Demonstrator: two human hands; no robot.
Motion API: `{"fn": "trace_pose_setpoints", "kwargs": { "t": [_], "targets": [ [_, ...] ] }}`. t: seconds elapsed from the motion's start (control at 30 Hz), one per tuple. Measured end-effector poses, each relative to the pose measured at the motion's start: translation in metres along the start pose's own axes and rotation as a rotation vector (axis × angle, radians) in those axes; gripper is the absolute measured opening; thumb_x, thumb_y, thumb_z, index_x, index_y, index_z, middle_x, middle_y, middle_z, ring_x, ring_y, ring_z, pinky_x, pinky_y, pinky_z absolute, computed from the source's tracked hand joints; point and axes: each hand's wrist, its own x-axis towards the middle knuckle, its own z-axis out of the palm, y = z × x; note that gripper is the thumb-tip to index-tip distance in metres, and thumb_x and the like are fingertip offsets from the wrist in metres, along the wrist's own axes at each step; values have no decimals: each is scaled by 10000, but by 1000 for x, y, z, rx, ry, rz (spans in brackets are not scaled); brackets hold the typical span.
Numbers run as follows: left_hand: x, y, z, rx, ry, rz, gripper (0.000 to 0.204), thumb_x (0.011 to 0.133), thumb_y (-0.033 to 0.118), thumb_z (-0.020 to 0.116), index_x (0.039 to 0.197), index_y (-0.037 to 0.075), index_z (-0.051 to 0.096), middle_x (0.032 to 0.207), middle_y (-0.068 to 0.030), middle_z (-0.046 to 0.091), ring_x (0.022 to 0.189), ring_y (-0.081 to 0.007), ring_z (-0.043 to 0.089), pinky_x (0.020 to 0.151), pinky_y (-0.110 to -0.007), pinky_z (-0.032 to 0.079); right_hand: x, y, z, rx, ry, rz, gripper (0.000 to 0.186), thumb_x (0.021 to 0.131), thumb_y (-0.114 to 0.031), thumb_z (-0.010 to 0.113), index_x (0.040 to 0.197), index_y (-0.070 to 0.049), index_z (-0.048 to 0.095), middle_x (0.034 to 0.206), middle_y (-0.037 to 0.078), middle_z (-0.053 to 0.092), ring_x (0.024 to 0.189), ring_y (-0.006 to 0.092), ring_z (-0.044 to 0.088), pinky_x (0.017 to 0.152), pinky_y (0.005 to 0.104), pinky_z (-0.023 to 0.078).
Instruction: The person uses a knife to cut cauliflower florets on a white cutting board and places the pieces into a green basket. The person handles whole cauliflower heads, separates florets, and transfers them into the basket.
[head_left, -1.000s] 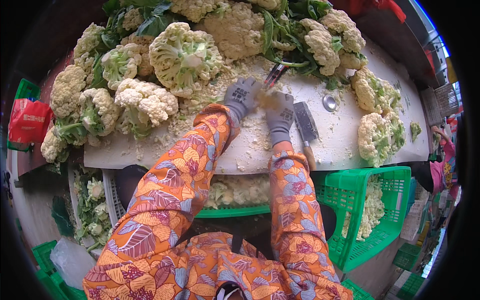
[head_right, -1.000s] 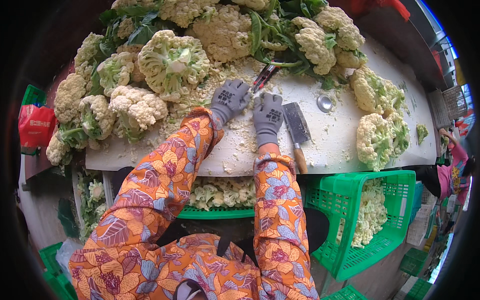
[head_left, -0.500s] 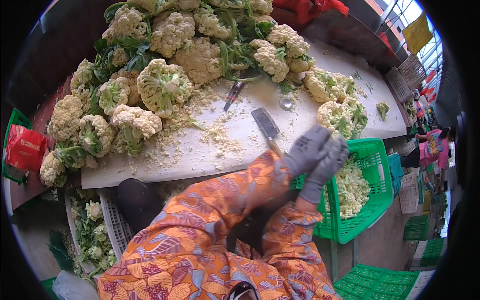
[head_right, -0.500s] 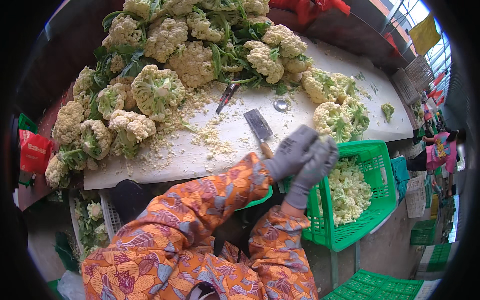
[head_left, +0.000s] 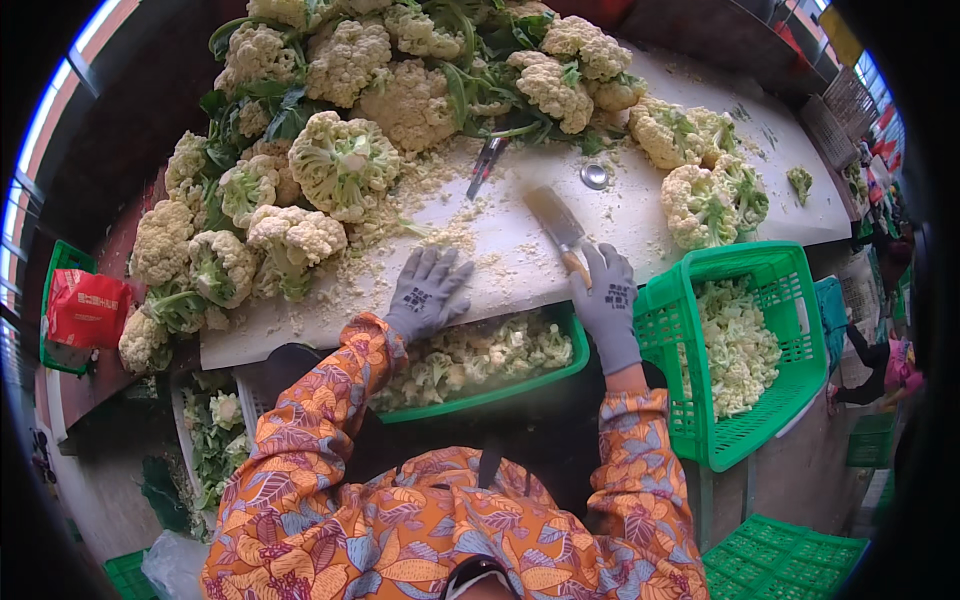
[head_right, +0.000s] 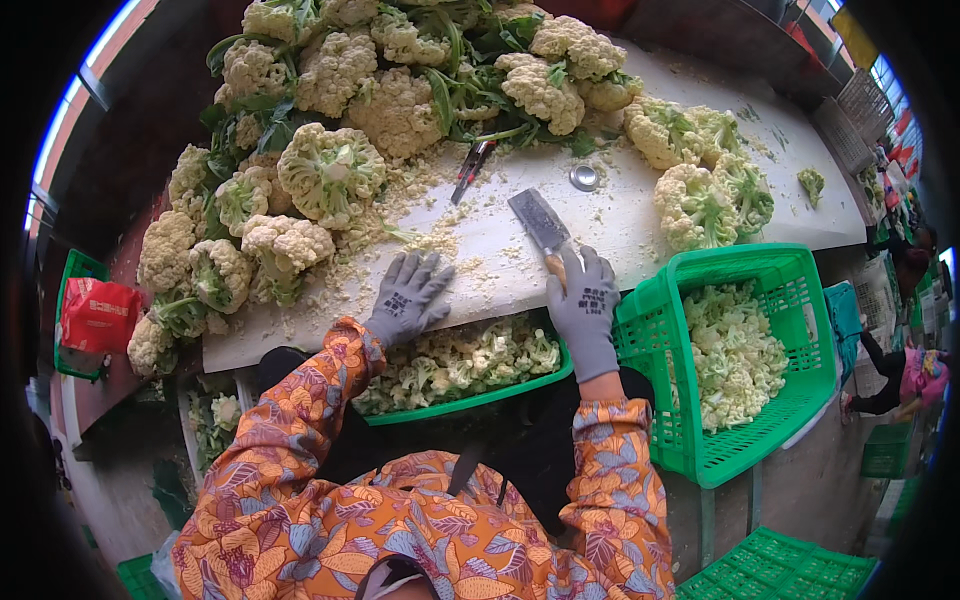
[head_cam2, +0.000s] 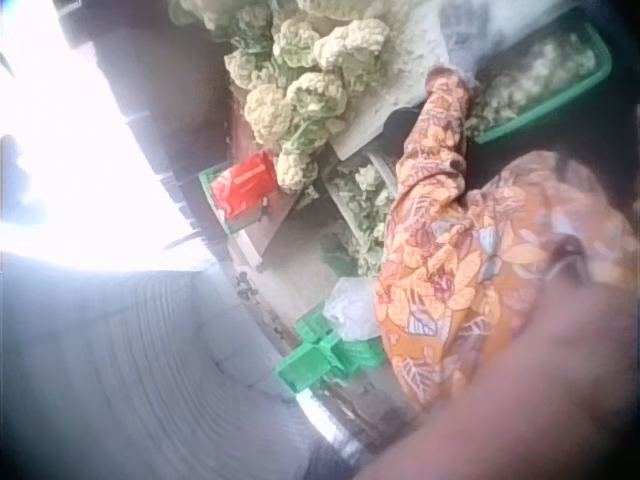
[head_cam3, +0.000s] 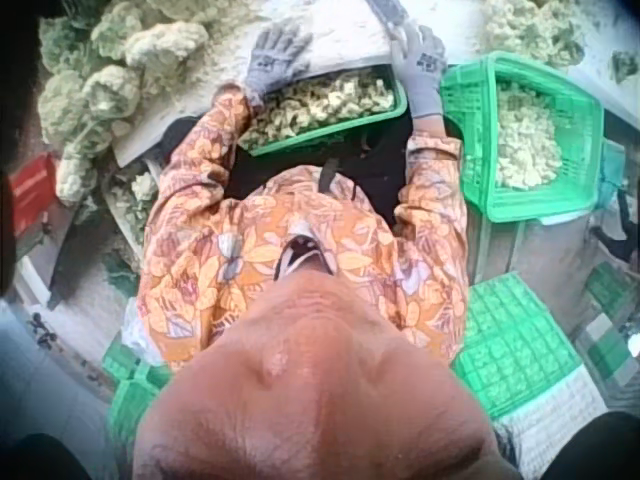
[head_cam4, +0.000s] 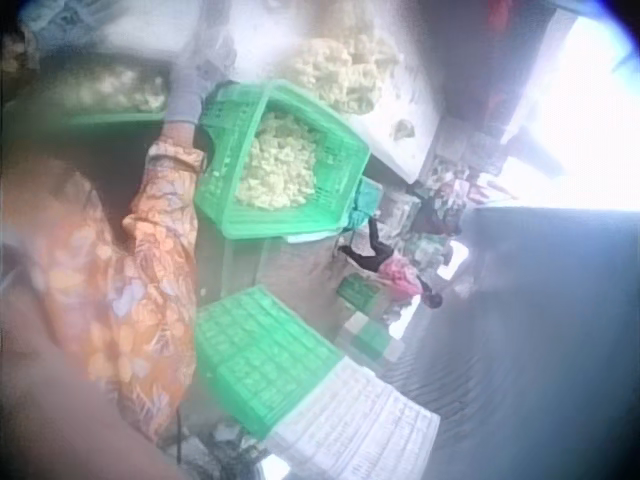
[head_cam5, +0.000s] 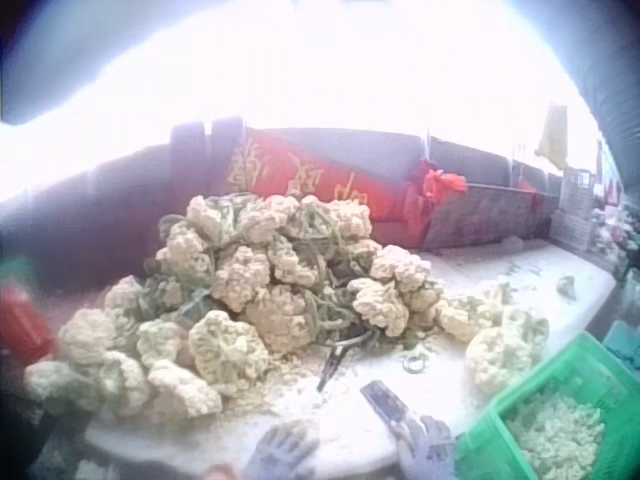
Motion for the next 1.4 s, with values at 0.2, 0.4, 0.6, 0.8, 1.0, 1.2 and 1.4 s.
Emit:
{"fn": "trace_pose_setpoints", "kwargs": {
  "t": [0.2, 0.4, 0.6, 0.8, 1.0, 1.2, 1.4],
  "targets": [
    [20, -45, 0, 32, 29, -385, 643, 1001, 537, 364, 1572, 243, 324, 1637, -97, 279, 1515, -341, 209, 1243, -488, 6, 28, 14, 67, -34, -403, 183, 590, 838, -256, 638, 1392, -185, 446, 1268, 195, 552, 1125, 425, 590, 915, 525, 508],
    [71, -45, 2, 9, 23, -482, 598, 981, 470, 422, 1527, 227, 413, 1582, -120, 371, 1456, -341, 315, 1233, -515, 44, 25, 11, 42, 125, -449, 210, 469, 832, -192, 649, 1258, -157, 455, 1197, 204, 546, 1078, 427, 614, 887, 501, 540],
    [194, 46, -61, -181, 489, -13, 495, 904, 356, 593, 1346, 133, 591, 1455, -172, 499, 1334, -367, 447, 1170, -517, 245, 29, -10, 31, -6, -632, 281, 409, 909, -183, 620, 1272, -132, 439, 1261, 172, 520, 1128, 387, 629, 864, 499, 561],
    [334, 207, -104, -537, 551, 374, 606, 873, 367, 694, 1395, 110, 526, 1443, -190, 506, 1290, -390, 503, 1072, -476, 425, 25, -42, 50, 128, -861, 413, 416, 915, -387, 619, 1262, -160, 649, 1288, 95, 633, 1162, 240, 645, 882, 404, 554],
    [398, 313, -106, -518, 107, 308, 684, 829, 375, 768, 1425, 220, 472, 1386, -157, 485, 1248, -369, 540, 1034, -441, 472, 22, -38, 43, 122, -874, 314, 411, 927, -344, 589, 1299, -176, 632, 1260, 123, 652, 1133, 266, 664, 882, 418, 553],
    [390, 265, -86, -935, 276, 247, 686, 673, 272, 895, 1260, 137, 568, 1225, -203, 495, 1126, -329, 579, 947, -412, 533, 27, -26, 52, 79, -909, 259, 416, 939, -302, 559, 1336, -192, 614, 1232, 150, 671, 1104, 293, 683, 881, 431, 552],
    [273, 100, -127, -1822, 532, -87, 476, 856, 160, 755, 1235, 69, 482, 1158, -155, 572, 918, -203, 648, 751, -322, 569, 50, -6, 32, 58, -741, 286, 666, 941, -256, 546, 1562, -260, 304, 1231, 188, 662, 1075, 343, 688, 886, 480, 550]
  ]
}}
